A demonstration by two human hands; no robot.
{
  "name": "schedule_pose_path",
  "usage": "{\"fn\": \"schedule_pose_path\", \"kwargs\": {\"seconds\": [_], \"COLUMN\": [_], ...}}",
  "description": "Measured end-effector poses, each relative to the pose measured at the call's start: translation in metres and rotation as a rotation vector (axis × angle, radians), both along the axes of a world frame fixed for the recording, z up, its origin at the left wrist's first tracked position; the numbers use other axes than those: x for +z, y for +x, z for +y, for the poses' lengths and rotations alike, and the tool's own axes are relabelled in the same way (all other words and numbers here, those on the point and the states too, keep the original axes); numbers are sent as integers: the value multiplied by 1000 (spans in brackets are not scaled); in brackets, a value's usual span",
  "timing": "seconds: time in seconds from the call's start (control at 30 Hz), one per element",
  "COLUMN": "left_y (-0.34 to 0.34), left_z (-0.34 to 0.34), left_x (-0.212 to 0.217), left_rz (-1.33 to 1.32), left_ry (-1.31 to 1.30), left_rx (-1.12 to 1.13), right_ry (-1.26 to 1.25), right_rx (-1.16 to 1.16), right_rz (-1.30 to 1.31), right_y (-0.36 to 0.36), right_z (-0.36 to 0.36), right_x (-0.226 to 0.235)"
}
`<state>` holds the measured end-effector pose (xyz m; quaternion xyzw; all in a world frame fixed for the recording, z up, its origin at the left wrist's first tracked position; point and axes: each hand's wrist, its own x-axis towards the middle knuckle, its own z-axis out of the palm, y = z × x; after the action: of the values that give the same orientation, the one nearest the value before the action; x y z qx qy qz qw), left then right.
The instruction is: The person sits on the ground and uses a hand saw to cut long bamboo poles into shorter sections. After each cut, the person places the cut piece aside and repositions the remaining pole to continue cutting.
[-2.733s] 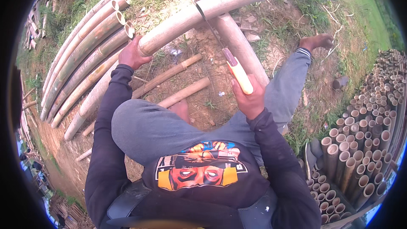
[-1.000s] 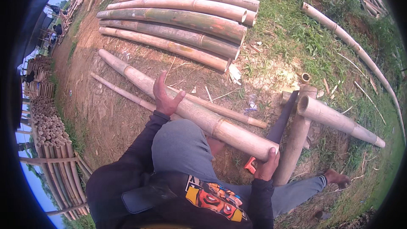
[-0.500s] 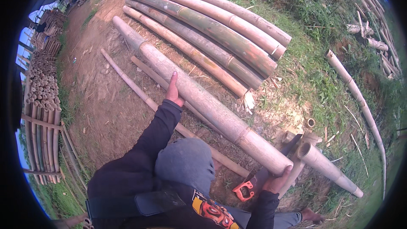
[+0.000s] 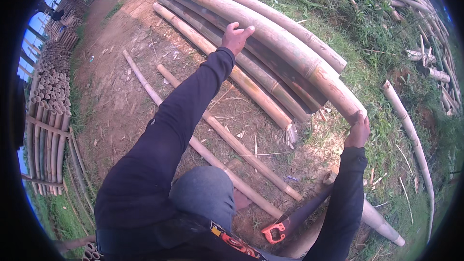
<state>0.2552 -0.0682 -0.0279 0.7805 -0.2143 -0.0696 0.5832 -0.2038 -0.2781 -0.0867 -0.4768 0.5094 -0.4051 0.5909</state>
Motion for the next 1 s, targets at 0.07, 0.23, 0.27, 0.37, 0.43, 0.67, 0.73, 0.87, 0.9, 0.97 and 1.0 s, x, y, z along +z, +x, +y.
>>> {"fn": "schedule_pose_path", "kwargs": {"seconds": [0.07, 0.23, 0.27, 0.37, 0.43, 0.67, 0.73, 0.87, 0.9, 0.97, 1.0], "left_y": [-20, -100, -114, -135, -135, -174, -192, -200, -200, -208, -215], "left_z": [21, 94, 101, 114, 120, 99, 86, 82, 84, 84, 80], "left_x": [-25, -82, -91, -113, -122, -136, -136, -135, -137, -138, -136], "left_rz": [60, 144, 179, 246, 291, 386, 396, 151, 184, 211, 229], "left_ry": [-39, 99, 107, 202, 201, 140, 179, 350, 371, 362, 459], "left_rx": [-218, -351, -330, -412, -395, -453, -622, -798, -795, -838, -819], "right_ry": [31, -36, 22, 32, -46, -80, -207, -381, -366, -453, -486], "right_rx": [-15, 120, 139, -44, -157, 74, 308, 207, 140, 190, 222], "right_rz": [-78, 213, 195, 42, 18, -147, 23, 345, 370, 287, 208], "right_y": [11, 33, 36, 53, 61, 83, 88, 85, 81, 38, 8], "right_z": [-26, -65, -65, -53, -39, -6, -3, 38, 64, 131, 172], "right_x": [-16, -34, -38, -54, -63, -25, 0, 17, 8, -16, -29]}}
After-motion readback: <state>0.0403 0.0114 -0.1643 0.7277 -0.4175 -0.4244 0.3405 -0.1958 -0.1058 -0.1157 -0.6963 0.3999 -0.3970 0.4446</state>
